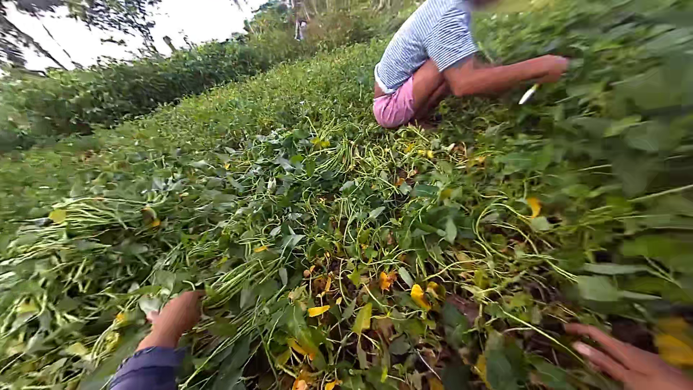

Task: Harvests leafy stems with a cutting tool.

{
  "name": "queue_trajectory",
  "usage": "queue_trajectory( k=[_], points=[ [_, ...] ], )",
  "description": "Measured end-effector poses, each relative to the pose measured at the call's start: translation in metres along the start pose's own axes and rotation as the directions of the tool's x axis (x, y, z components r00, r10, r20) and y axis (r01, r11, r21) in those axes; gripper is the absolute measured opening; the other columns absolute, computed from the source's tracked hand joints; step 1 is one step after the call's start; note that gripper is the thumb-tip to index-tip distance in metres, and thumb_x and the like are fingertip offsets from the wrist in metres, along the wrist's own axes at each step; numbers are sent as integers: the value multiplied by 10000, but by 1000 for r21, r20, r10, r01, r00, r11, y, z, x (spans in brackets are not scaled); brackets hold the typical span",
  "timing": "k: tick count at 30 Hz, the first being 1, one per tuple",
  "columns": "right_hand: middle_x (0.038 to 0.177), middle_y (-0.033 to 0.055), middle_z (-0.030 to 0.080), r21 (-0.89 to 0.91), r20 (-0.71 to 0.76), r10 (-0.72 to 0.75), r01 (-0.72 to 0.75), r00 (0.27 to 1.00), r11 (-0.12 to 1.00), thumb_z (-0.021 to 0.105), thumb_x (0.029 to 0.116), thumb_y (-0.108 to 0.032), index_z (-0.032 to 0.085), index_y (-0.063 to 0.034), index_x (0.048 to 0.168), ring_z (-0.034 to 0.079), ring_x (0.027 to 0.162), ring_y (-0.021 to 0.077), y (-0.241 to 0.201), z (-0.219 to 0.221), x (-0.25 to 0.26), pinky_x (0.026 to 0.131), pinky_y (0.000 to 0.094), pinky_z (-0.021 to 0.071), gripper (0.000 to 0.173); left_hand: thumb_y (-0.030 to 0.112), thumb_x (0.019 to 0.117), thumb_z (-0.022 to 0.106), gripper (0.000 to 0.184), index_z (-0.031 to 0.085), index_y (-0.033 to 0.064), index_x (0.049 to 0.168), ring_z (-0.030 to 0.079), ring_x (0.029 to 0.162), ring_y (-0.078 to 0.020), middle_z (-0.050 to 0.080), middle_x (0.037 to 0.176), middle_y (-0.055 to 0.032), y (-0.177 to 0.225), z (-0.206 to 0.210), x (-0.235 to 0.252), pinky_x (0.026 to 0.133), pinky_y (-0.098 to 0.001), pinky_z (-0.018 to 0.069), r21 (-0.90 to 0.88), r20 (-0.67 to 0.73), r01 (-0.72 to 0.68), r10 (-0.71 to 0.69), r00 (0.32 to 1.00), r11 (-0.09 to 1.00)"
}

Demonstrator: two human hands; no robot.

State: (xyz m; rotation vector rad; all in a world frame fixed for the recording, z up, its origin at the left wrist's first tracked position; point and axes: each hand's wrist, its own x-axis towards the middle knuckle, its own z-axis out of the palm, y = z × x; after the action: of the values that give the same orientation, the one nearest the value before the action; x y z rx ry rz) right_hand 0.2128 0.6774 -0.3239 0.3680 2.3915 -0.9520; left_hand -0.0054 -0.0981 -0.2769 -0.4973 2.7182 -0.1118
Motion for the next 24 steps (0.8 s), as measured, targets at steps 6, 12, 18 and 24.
queue_trajectory(
  k=[6,12,18,24],
  points=[
    [941,150,688,-32,41,7,-5,999,999,338,1111,-464,419,-179,1535,611,627,246,-86,-51,-1,614,425,524,517,66,875,806,596,545,-66,1395,601,1199,-483,628,1246,-338,3,-89,2,1051,-621,441,-51,93,-159,163,982,986],
    [688,82,614,931,-27,166,-36,986,363,301,1041,-668,508,-71,1187,422,404,47,-132,-81,103,382,166,333,648,58,1018,617,372,565,-78,1360,618,1150,-441,633,1239,-324,138,-181,-88,1020,-594,444,-228,-156,-386,358,921,894],
    [1069,66,704,914,-363,105,376,926,-150,337,1044,-654,491,-104,1278,501,516,55,-151,-46,213,446,182,364,617,146,1027,604,184,685,62,1170,731,907,-219,737,1048,-89,345,-90,-101,792,-396,618,-706,-149,-639,817,557,307],
    [1109,106,747,586,-694,-212,711,688,388,366,1094,-444,640,-61,1269,514,485,35,-132,-35,89,454,175,434,502,272,1129,378,385,622,-17,1201,726,766,-168,733,907,-95,481,-4,-165,700,-305,606,-951,282,-21,895,347,308]
  ],
)
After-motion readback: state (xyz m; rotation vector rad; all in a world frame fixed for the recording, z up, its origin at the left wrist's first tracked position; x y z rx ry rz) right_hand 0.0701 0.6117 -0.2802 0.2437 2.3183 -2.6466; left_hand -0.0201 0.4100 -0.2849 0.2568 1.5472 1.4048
